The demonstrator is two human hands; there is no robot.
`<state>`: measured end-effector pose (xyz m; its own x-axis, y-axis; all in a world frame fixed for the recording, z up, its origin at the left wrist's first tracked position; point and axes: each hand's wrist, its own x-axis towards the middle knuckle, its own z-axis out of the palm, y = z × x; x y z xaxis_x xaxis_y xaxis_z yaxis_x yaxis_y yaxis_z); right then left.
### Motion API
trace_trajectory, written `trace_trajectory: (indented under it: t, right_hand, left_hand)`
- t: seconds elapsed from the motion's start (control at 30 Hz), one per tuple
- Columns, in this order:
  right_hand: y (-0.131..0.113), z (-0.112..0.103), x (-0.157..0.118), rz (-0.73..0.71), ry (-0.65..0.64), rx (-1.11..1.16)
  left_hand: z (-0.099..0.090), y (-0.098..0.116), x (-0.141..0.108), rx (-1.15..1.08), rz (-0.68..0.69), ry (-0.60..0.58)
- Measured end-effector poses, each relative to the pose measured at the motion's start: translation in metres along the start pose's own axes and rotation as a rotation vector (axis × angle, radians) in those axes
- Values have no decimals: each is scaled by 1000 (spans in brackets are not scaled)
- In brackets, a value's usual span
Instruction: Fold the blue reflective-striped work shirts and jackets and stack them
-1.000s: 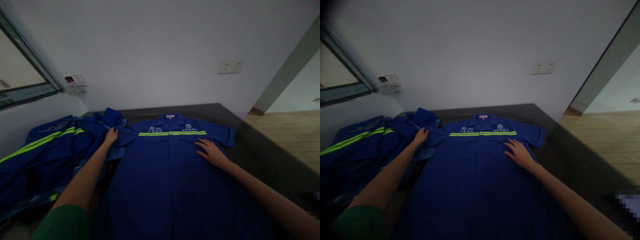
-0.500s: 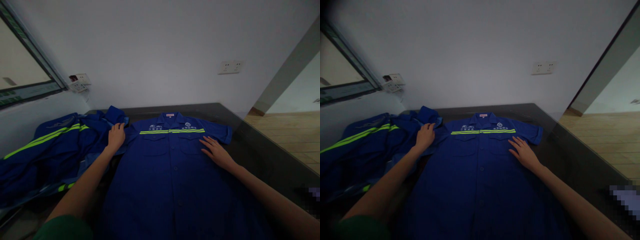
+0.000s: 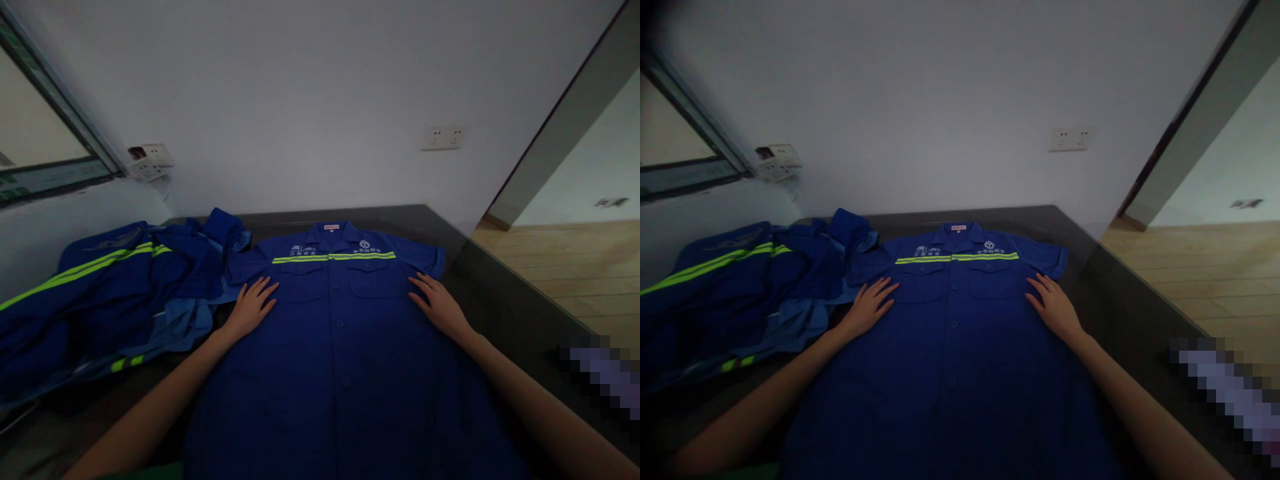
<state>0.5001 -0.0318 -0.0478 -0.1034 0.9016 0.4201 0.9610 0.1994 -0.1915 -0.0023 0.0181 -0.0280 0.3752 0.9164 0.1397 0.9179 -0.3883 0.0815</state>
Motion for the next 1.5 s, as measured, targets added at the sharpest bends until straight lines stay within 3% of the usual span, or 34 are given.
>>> trace_trajectory:
  t: [0.13, 0.23, 0.33, 0.4, 0.47, 0.63, 0.83, 0.93, 1.07, 1.2, 1.3, 1.4, 1.5]
  right_hand:
    - [23, -28, -15, 283, -10, 40]
    - [33, -42, -16, 467, -178, 27]
    - [25, -45, 2, 524, -317, 26]
    - [13, -43, 20, 545, -358, 12]
    - [2, -38, 35, 558, -371, -12]
    - [-19, -32, 45, 608, -343, -87]
    - [-21, -46, 22, 603, -321, -68]
    - [-17, -64, -18, 522, -365, 108]
    - [-28, -90, -109, 448, -470, 348]
    - [-51, -104, -186, 538, -338, 473]
    - [-66, -105, -209, 604, -184, 624]
    - [-74, -102, -214, 672, -40, 738]
    - [-71, -98, -217, 717, -43, 743]
  left_hand:
    - [-19, 40, -29, -98, 94, 35]
    - [-40, 99, -64, -276, 315, -111]
    - [-58, 161, -101, -402, 627, -334]
    - [-63, 191, -119, -435, 774, -412]
    - [-61, 207, -130, -433, 851, -430]
    - [-53, 210, -138, -333, 922, -420]
    - [-48, 207, -144, -288, 951, -347]
    - [-37, 207, -148, -259, 953, -265]
    - [-22, 206, -152, -212, 972, -177]
    - [-18, 206, -154, -195, 953, -169]
    - [-21, 207, -154, -218, 930, -164]
    - [-22, 208, -155, -252, 918, -186]
    - [-22, 210, -156, -285, 907, -217]
